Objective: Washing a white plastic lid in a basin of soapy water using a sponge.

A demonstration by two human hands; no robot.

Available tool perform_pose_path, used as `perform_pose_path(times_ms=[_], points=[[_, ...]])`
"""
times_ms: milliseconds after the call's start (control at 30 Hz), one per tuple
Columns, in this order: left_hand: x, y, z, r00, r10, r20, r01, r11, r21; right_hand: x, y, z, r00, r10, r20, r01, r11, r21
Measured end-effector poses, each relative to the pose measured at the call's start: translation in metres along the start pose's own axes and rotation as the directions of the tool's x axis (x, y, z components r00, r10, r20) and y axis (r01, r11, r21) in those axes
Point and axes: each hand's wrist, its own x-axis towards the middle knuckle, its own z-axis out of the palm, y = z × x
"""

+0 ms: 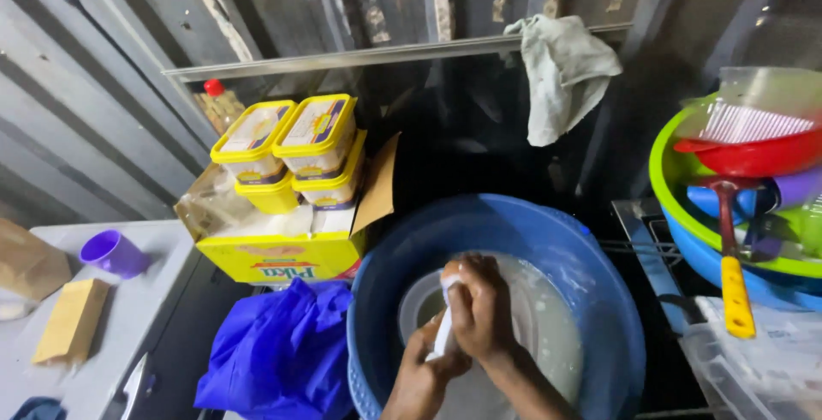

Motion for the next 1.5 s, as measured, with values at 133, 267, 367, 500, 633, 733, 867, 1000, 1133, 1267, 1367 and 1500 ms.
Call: perform_pose_path(times_ms=[133,267,367,500,633,733,867,1000,1133,1267,1367,1500], points=[[-0.032,0.009,0.015,0.999,-0.030,-0.035,0.028,0.997,-0.066,-0.007,0.062,-0.010,0.991,0.105,-0.082,-0.108,0.994,-0.034],[-0.042,-0.007,0.016,0.963,-0.050,-0.265,0.038,0.998,-0.050,0.005,0.091,-0.025,0.773,0.616,-0.153,-0.612,0.787,0.076],[0.001,-0.057,0.005,0.979,0.176,-0.102,-0.178,0.984,-0.010,0.017,0.047,-0.013,0.930,0.360,-0.078,-0.360,0.933,0.006],[-0.018,-0.023,0.001,0.932,-0.162,-0.323,0.184,0.982,0.040,0.007,-0.017,-0.006,0.982,-0.187,0.030,0.185,0.981,0.059],[-0.034,-0.018,0.016,0.913,-0.216,-0.346,0.180,0.975,-0.133,-0.004,0.095,-0.010,0.963,0.249,-0.105,-0.253,0.967,-0.026],[-0.037,-0.017,0.019,0.991,0.078,-0.108,-0.091,0.988,-0.126,-0.001,0.098,-0.022,0.828,0.549,-0.115,-0.560,0.823,-0.099],[-0.024,-0.011,0.027,0.994,-0.007,-0.108,-0.013,0.983,-0.183,-0.002,0.026,-0.016,0.984,0.177,0.016,-0.176,0.984,-0.025],[0.007,-0.029,0.003,0.959,-0.180,-0.220,0.137,0.971,-0.197,-0.009,0.015,-0.003,0.990,0.118,0.071,-0.121,0.992,0.045],[-0.023,0.007,0.023,0.918,-0.270,-0.289,0.099,0.863,-0.495,-0.031,0.098,-0.006,0.897,0.431,-0.094,-0.432,0.902,0.005],[-0.019,0.028,0.019,0.915,-0.210,-0.346,-0.031,0.816,-0.577,-0.070,0.082,-0.011,0.913,0.403,-0.053,-0.407,0.908,-0.099],[-0.016,0.030,0.015,0.886,-0.243,-0.395,-0.042,0.806,-0.591,-0.084,0.011,-0.007,0.968,0.241,0.065,-0.240,0.971,-0.015],[-0.010,0.011,0.017,0.914,-0.164,-0.371,-0.072,0.835,-0.545,-0.068,0.020,-0.002,0.965,0.122,0.232,-0.121,0.992,-0.018]])
